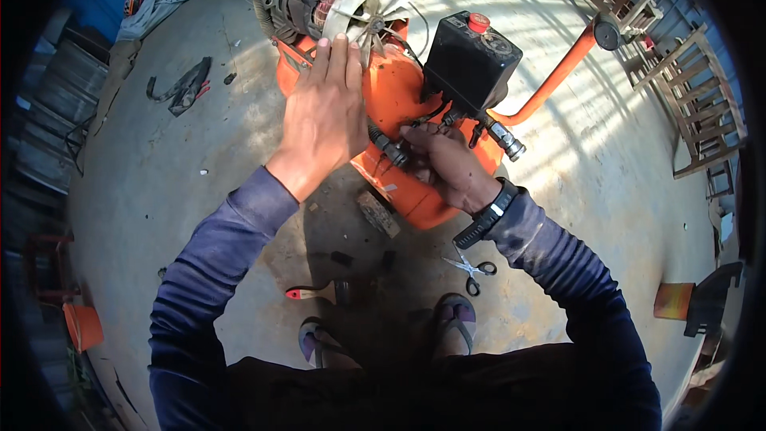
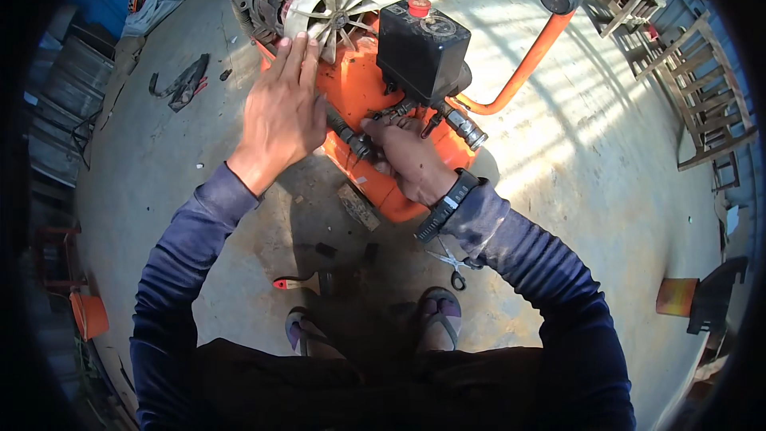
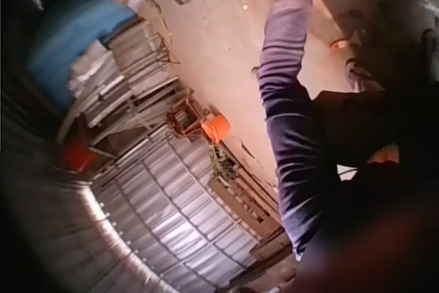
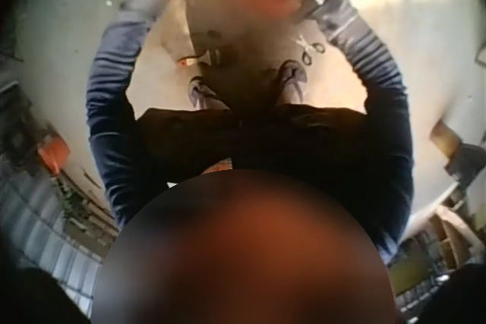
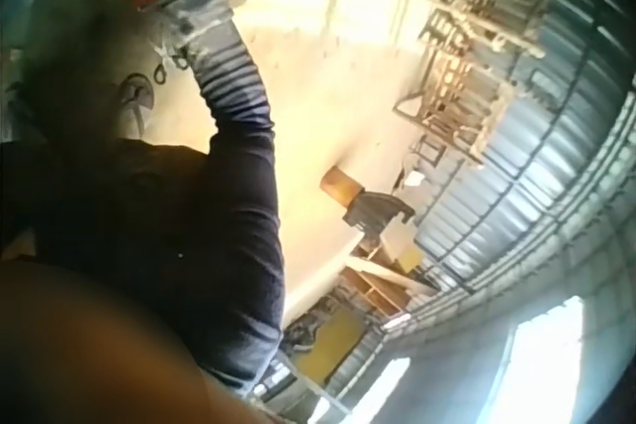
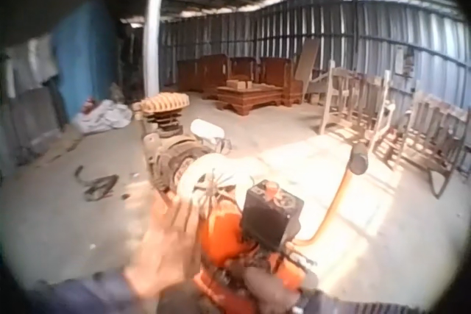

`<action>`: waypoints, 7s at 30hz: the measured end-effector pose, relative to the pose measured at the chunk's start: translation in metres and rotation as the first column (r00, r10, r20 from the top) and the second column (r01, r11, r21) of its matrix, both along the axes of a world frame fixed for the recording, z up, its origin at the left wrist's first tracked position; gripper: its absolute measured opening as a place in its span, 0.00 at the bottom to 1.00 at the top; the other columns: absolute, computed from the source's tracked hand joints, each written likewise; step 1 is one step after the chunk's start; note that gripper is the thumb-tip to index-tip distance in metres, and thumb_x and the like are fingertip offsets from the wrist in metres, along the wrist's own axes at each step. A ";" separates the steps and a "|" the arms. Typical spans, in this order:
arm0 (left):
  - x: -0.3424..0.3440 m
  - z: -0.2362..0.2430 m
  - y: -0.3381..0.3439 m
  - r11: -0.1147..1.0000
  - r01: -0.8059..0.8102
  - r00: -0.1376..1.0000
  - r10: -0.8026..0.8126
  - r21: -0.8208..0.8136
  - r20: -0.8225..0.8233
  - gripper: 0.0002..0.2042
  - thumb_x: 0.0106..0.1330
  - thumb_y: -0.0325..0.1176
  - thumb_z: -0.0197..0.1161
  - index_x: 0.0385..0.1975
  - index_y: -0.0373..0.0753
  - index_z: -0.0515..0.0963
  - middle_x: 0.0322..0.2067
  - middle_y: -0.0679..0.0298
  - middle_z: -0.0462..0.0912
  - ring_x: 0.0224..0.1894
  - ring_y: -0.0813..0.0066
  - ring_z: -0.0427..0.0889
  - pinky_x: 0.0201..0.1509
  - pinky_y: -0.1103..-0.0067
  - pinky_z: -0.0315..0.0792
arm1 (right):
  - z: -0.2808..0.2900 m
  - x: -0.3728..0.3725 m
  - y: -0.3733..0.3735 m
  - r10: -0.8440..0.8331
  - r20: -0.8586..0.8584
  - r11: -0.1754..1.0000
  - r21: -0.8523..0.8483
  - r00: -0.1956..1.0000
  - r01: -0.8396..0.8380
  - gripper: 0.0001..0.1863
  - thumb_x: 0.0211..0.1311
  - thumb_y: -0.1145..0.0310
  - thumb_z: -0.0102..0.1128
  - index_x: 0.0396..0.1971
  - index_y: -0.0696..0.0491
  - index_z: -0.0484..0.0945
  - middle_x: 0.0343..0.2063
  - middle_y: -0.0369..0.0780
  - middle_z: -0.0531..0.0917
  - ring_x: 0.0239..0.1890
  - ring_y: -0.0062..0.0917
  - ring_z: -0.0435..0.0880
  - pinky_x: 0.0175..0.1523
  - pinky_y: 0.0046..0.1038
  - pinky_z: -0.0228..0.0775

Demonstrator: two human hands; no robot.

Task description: Repairing an air compressor by inspecting and tightening internal components.

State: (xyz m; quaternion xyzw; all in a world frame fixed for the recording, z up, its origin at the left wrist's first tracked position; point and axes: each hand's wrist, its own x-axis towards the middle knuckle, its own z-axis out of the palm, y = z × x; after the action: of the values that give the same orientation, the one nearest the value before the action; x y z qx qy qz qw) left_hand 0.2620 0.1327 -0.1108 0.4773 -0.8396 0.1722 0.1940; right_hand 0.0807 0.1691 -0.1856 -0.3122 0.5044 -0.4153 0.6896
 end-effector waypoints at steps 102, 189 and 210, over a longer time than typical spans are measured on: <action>-0.001 -0.105 -0.097 0.868 -0.397 0.633 0.022 -0.300 -0.774 0.16 0.66 0.25 0.55 0.53 0.32 0.68 0.52 0.51 0.69 0.58 0.52 0.65 0.61 0.60 0.54 | -0.020 0.098 -0.159 -0.596 0.063 0.694 -0.459 0.800 0.554 0.21 0.72 0.64 0.46 0.58 0.62 0.66 0.54 0.47 0.72 0.54 0.32 0.73 0.58 0.33 0.71; 0.012 -0.060 0.018 0.797 0.497 0.771 -0.225 0.343 -0.596 0.12 0.63 0.26 0.65 0.46 0.32 0.84 0.36 0.57 0.83 0.39 0.66 0.80 0.39 0.73 0.76 | 0.011 -0.014 0.036 0.026 -0.467 0.984 -0.144 0.884 -0.105 0.17 0.77 0.58 0.54 0.35 0.57 0.80 0.25 0.35 0.82 0.20 0.15 0.80 0.24 0.18 0.73; -0.020 -0.045 0.011 0.645 0.404 0.780 0.126 0.648 -0.612 0.15 0.60 0.28 0.68 0.45 0.28 0.83 0.32 0.56 0.90 0.30 0.75 0.86 0.37 0.77 0.78 | -0.002 0.008 0.049 -0.059 -0.339 0.970 -0.242 0.939 -0.027 0.17 0.74 0.64 0.57 0.25 0.58 0.77 0.16 0.33 0.77 0.16 0.15 0.75 0.21 0.20 0.67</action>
State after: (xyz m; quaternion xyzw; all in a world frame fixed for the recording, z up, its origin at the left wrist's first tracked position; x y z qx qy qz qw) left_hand 0.2425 0.1435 -0.1561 0.4714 -0.7601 -0.3701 0.2510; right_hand 0.0883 0.2181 -0.1872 -0.4578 0.5647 -0.4188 0.5442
